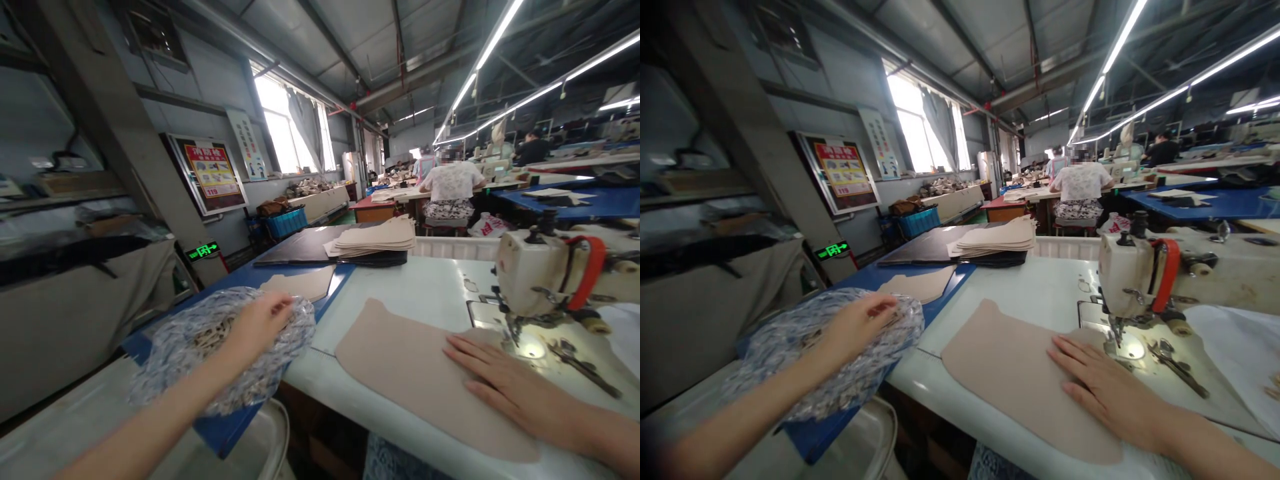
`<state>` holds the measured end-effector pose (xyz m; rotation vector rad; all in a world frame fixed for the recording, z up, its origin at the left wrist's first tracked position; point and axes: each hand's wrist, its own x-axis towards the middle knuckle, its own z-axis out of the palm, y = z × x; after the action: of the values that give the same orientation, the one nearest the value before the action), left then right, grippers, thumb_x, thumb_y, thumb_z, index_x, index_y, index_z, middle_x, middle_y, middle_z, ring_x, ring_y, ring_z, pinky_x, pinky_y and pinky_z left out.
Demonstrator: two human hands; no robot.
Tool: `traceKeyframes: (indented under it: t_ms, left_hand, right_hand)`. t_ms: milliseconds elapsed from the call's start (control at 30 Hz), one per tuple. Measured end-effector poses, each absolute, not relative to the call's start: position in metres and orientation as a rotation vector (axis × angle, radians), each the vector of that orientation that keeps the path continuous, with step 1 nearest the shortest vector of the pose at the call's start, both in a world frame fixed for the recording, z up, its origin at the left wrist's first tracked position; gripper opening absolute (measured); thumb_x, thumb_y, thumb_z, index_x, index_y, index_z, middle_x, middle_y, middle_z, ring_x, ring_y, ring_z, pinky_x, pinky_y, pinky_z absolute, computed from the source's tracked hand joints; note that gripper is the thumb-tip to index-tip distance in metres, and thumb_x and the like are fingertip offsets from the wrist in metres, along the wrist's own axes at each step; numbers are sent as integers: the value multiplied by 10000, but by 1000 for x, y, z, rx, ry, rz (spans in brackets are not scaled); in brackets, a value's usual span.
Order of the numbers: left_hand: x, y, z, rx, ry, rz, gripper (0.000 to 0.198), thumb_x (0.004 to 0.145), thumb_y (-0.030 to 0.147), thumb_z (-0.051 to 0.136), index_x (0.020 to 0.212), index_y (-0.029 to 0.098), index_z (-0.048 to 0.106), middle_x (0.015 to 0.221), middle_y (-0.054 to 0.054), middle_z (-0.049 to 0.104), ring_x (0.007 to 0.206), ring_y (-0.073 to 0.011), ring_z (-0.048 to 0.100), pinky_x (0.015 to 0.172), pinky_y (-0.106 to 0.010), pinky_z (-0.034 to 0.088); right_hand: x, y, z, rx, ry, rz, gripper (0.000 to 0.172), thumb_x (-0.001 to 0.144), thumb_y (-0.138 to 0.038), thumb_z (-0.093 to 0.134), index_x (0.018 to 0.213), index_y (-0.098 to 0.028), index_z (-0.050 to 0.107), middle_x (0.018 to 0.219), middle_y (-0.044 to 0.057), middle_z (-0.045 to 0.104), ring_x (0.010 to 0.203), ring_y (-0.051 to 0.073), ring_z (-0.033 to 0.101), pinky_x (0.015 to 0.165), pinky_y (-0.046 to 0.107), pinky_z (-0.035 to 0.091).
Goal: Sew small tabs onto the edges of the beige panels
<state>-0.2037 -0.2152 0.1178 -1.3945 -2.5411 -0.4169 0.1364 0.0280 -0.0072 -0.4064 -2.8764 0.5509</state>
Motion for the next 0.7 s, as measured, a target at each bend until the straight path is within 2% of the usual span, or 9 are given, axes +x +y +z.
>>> traceKeyframes:
  t_ms: [100, 267, 467, 700]
  left_hand:
    - [-248, -234, 128, -1262, -2815, -214, 253, 749, 307, 515, 882, 167, 679, 852, -44, 712, 807, -235, 633, 713, -299, 464]
    - [-251, -241, 118, -1343, -2847, -142, 236, 751, 284, 480, 752, 172, 687, 727, -9, 702, 748, -213, 627, 673, -256, 423]
    - [-249, -239, 126, -1323, -2874, -142, 288, 764, 315, 446, 756, 189, 705, 805, -37, 727, 798, -220, 642, 699, -266, 418]
    - [-260, -242, 134, -1257, -2899, -299, 278, 748, 353, 473, 796, 206, 704, 808, 30, 733, 832, -202, 637, 740, -240, 429]
  right_hand:
    - [135, 27, -7, -411, -2888, 541, 525, 922, -489, 386, 1408, -304, 318, 1472, 34, 286, 1354, 287, 258, 1104, 543, 205]
    - [137, 25, -6, -425, -2902, 527, 518, 930, -484, 364, 1408, -287, 329, 1473, 38, 287, 1355, 281, 262, 1106, 546, 195]
    - [139, 25, -9, -396, -2842, 544, 505, 930, -470, 383, 1401, -293, 344, 1462, 38, 316, 1346, 278, 286, 1104, 528, 223]
    - [137, 28, -6, -322, -2845, 529, 491, 943, -446, 363, 1403, -275, 351, 1459, 58, 328, 1341, 274, 300, 1095, 519, 249]
